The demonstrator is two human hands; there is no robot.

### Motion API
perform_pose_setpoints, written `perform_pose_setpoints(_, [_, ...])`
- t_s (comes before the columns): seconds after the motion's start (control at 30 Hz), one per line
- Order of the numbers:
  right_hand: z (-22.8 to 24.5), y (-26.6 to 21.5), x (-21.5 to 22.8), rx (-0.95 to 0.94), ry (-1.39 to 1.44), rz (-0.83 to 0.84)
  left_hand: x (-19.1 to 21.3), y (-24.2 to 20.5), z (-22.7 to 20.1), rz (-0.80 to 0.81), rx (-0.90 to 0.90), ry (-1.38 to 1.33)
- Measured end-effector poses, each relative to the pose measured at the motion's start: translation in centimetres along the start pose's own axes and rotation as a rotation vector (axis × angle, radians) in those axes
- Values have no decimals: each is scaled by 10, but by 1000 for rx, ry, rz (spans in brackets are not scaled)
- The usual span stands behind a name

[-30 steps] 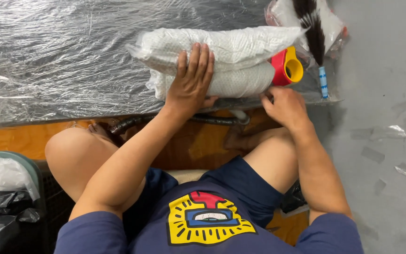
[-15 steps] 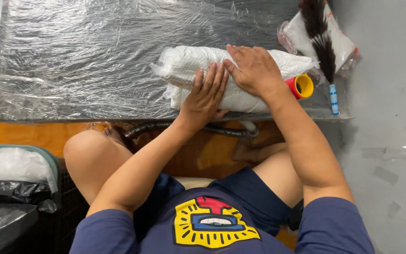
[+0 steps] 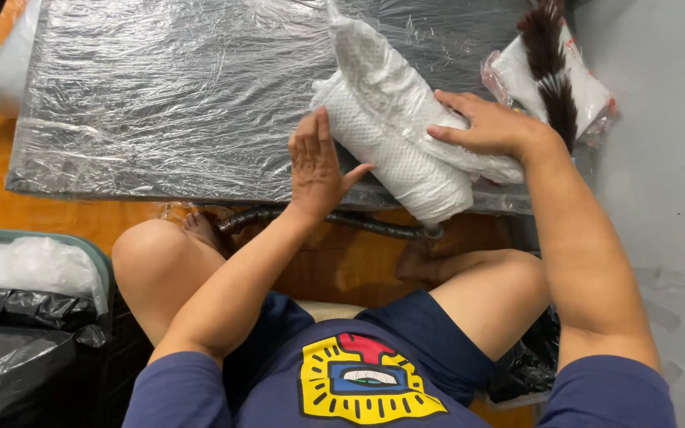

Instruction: The person is seen bunching up a long piece of white foam or batting, wrapping it tightly in plastic film, and then using a tape dispenser to secure the package.

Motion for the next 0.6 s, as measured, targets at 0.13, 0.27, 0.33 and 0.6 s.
perform_pose_setpoints(0.13, [-7,-1,-13,-158,56,52,-20,-25,-1,481,557,-301])
perform_pose_setpoints(0.27, [3,-6,-15,-187,85,26,-43,-29,-20,638,812,-608])
perform_pose_setpoints(0.33, [5,-12,-15,-195,75,30,-47,-25,-24,607,884,-658])
perform_pose_setpoints(0.6, [-12,-4,-59,-220,765,-93,17,58,-19,373,601,-370])
Point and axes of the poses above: each hand's wrist, its own y-axis towards the middle knuckle, its own x-axis out of the back of the hand, z = x × y, the point moved 5 cm from there along y, towards the middle knuckle, and after that the axes turned 6 degrees about -z, right-handed, at the moved point
